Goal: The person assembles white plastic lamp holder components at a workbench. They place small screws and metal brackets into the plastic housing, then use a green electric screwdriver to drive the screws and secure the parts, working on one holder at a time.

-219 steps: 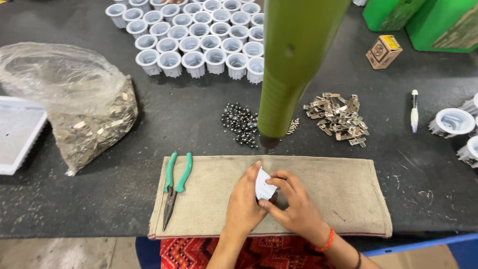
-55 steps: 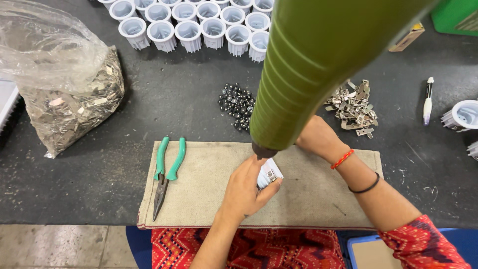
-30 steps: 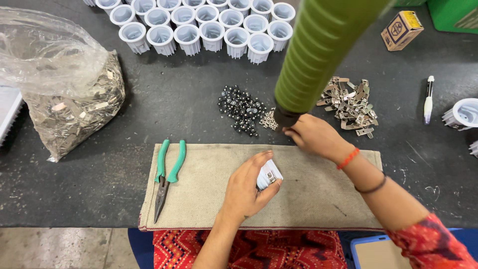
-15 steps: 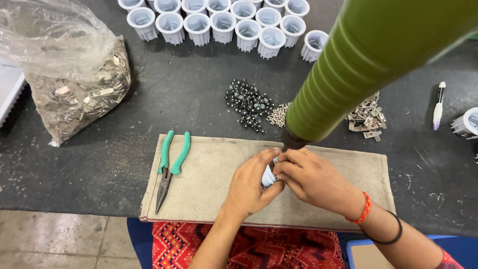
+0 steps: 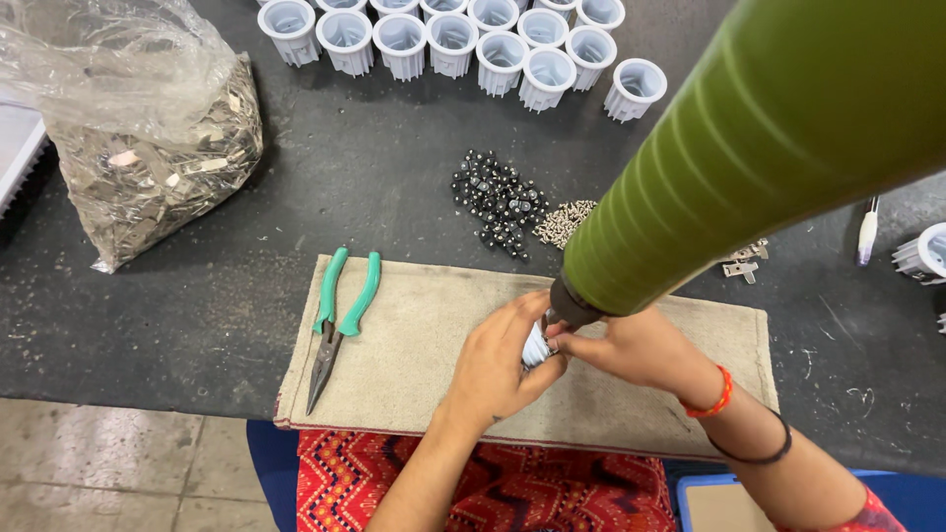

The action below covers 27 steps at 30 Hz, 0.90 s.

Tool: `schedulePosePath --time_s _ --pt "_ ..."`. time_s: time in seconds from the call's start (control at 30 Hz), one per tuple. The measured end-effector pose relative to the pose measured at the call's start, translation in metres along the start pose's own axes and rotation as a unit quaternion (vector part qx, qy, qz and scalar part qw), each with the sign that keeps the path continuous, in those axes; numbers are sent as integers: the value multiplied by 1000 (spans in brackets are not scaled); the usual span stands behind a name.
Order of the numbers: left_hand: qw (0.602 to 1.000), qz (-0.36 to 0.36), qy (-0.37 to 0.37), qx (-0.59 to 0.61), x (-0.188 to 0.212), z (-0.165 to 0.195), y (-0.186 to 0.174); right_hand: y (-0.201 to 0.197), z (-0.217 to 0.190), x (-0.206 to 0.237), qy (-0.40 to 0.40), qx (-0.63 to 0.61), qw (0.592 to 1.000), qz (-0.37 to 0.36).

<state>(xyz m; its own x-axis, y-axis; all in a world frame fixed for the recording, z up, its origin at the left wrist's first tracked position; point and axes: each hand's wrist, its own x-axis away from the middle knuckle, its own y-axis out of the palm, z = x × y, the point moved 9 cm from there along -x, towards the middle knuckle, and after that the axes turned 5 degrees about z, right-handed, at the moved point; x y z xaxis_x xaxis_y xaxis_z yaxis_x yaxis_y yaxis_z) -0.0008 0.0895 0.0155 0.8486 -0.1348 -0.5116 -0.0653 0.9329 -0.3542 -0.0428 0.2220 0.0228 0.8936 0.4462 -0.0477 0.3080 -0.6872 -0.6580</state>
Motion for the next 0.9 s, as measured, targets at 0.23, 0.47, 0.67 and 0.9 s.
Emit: schedulePosePath --time_s 0.23,0.47,0.67,0.9 --pt "1000 1 -8 4 0 0 1 -8 -37 23 -173 73 979 79" --pt "1000 2 0 -9 2 -1 0 -10 -47 25 -208 65 971 98" --pt "1000 -3 -10 -15 3 -4 2 -9 -42 25 -207 57 973 90" --pt "1000 7 12 -27 2 -2 2 -42 -53 17 -181 -5 973 146"
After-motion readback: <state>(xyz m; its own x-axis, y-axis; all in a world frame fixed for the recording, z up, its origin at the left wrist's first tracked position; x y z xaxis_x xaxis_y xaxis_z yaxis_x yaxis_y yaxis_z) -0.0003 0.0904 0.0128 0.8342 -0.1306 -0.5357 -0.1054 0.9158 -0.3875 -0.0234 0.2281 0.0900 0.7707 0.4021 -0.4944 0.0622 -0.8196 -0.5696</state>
